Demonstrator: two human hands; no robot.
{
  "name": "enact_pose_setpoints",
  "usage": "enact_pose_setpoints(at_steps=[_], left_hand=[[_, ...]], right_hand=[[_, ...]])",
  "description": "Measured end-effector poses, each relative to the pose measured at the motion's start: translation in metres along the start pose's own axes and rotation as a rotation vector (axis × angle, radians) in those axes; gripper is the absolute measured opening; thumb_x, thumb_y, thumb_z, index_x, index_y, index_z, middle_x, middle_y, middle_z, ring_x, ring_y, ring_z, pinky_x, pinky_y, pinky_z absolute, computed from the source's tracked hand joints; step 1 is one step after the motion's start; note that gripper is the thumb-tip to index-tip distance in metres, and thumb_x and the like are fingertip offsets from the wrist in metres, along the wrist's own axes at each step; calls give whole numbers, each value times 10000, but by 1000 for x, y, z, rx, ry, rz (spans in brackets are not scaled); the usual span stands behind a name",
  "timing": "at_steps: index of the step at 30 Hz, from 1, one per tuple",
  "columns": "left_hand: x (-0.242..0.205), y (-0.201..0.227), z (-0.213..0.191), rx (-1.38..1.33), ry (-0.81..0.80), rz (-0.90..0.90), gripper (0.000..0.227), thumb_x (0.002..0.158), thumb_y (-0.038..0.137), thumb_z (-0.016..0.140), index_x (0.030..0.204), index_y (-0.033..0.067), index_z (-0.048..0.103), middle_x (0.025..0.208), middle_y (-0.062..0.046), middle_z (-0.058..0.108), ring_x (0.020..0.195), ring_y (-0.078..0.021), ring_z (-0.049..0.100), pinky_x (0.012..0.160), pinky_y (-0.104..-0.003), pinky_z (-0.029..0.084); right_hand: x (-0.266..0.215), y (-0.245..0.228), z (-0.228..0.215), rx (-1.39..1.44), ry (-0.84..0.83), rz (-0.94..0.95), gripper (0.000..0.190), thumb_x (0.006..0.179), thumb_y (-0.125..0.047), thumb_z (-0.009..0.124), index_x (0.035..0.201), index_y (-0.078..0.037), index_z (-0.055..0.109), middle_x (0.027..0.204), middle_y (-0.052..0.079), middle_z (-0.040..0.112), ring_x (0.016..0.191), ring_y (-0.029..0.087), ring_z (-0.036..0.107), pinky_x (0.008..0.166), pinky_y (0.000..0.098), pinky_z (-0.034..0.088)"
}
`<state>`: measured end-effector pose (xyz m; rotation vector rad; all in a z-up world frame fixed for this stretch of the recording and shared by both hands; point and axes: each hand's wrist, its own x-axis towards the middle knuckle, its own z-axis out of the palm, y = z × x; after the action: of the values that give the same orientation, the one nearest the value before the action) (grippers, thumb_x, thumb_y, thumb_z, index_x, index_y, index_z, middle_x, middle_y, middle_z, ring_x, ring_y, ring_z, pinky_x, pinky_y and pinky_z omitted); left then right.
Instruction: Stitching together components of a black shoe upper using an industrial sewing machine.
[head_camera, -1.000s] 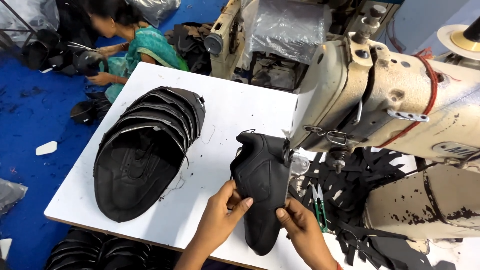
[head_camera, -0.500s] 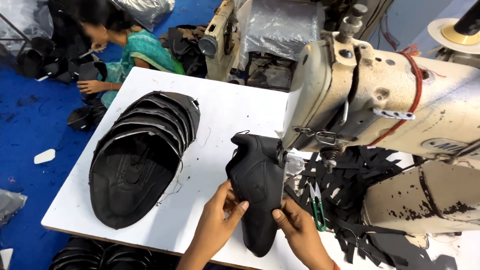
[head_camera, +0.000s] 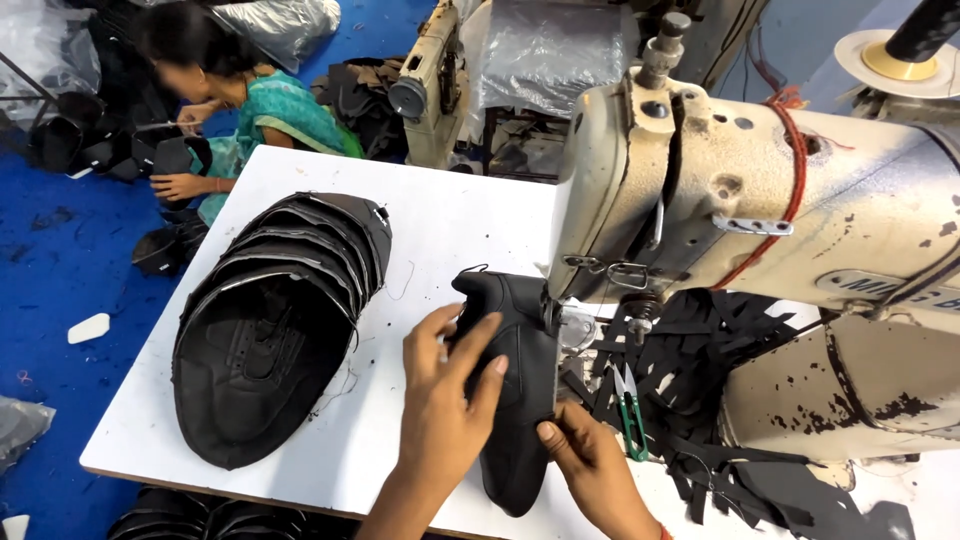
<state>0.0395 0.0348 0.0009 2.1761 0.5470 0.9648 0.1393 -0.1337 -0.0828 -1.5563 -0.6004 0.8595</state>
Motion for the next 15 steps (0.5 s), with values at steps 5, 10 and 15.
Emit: enact_pose_setpoints(at_steps=[5, 10, 15], left_hand=[[14, 8, 13, 195, -92, 182, 420, 848, 169, 763, 1261, 133, 699, 1409, -173, 490, 1257, -377, 464, 1029, -508, 387], [13, -1, 24, 61, -96, 101, 323, 857, 142, 771, 1175, 142, 709, 1413, -105, 508, 1216, -332, 517, 1014, -474, 424], [20, 4, 28, 51, -124, -5, 276, 790, 54, 777, 1039, 146, 703, 1352, -97, 525, 1217, -326, 524, 991, -475, 423]], right_hand=[[1, 13, -3, 39, -1, 16, 229, 1012, -189, 589, 1075, 21, 654, 922, 23, 663, 862, 102, 597, 809, 280, 516], [3, -2, 1, 86, -8, 65, 225, 998, -193, 567, 1093, -7, 653, 910, 12, 658, 849, 95, 598, 804, 273, 517], [6, 24, -5, 72, -17, 31, 221, 1035, -178, 583, 1095, 24, 651, 908, 34, 619, 850, 109, 556, 798, 286, 492]])
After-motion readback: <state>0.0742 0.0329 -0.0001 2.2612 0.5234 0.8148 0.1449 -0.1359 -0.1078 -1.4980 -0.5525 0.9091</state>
